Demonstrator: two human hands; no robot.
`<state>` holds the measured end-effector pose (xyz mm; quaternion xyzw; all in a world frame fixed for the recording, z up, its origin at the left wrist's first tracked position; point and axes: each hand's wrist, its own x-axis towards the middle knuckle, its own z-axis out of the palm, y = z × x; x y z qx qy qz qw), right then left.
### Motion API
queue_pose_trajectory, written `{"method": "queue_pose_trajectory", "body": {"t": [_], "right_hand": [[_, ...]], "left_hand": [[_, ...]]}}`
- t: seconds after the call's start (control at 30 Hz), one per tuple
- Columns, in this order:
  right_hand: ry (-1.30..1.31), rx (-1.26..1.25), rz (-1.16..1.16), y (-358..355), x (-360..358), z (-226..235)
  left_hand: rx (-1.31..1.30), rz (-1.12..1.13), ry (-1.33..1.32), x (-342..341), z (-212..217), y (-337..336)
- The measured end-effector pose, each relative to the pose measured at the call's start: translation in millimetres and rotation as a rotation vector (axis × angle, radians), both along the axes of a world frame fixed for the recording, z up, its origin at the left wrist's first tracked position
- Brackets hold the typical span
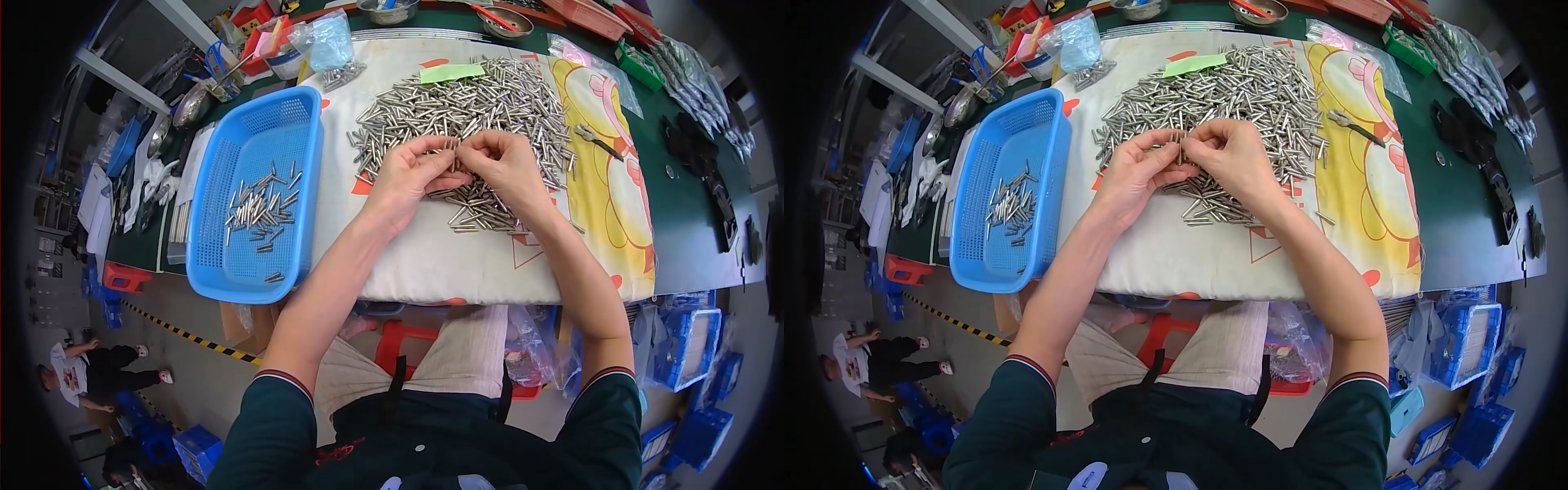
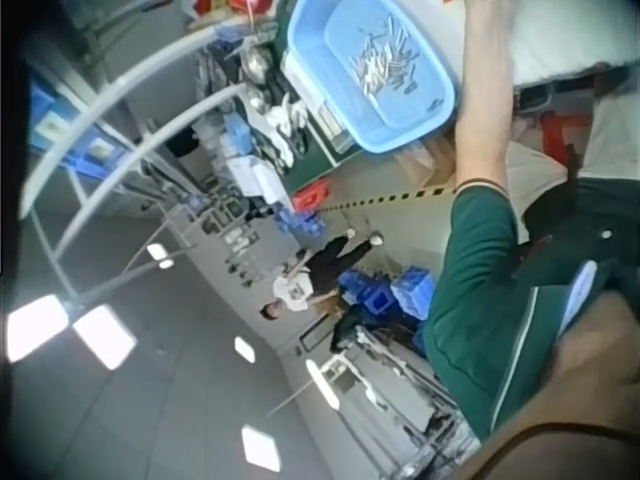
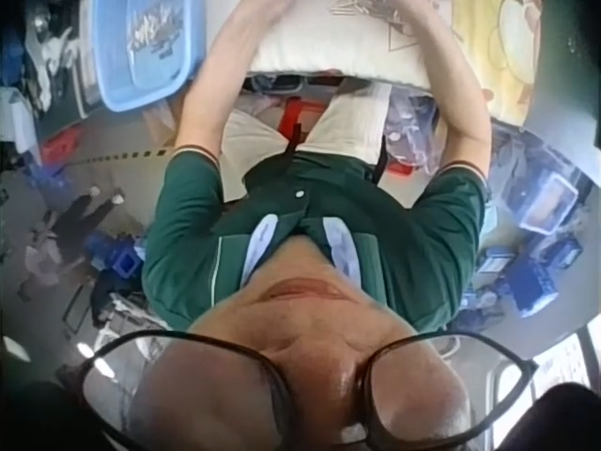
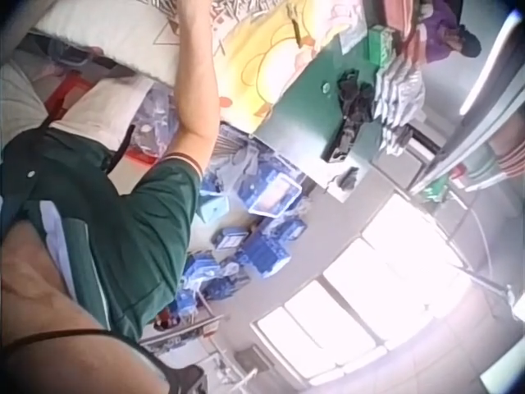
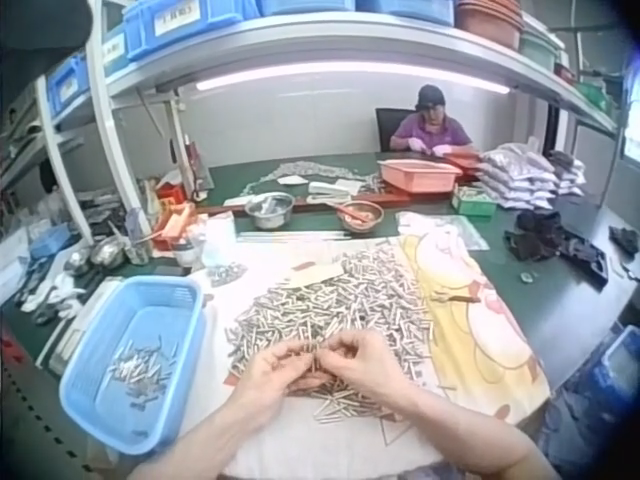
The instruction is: Sorting and inspecting small metal pins from a large pile and placing them into a blue basket.
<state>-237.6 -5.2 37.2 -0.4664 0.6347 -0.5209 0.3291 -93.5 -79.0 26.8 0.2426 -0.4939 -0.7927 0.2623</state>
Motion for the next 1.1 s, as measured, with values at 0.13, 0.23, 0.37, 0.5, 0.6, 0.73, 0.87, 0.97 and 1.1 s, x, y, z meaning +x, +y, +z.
{"method": "queue_pose_trajectory", "body": {"t": [0.13, 0.23, 0.37, 0.5, 0.6, 0.73, 0.87, 0.97, 1.1], "right_hand": [[0.032, -0.032, 0.024, -2, -3, -1], [0.051, -0.086, 0.041, 0, -1, 4], [0.081, -0.089, 0.053, 0, -4, 2], [0.094, -0.067, 0.073, -2, -6, 2], [0.081, -0.045, 0.101, 1, -8, 4], [0.022, 0.016, 0.14, 1, -12, 7], [-0.052, 0.024, 0.14, 0, -13, 4], [-0.061, 0.039, 0.188, 1, -12, 7], [-0.053, 0.002, 0.202, 2, -12, 11]], "left_hand": [[-0.018, 0.007, -0.007, 1, 0, 0], [-0.018, 0.012, -0.02, 1, -1, -1], [-0.019, -0.011, -0.023, 1, 0, 0], [-0.025, -0.033, -0.027, 1, -3, -1], [-0.045, -0.027, -0.049, 1, 0, 1], [-0.046, -0.055, -0.051, 1, 3, 2], [-0.056, -0.067, -0.067, 0, 3, 4], [-0.098, -0.099, -0.086, 2, 3, 2], [-0.126, -0.099, -0.088, 2, 4, 2]]}}
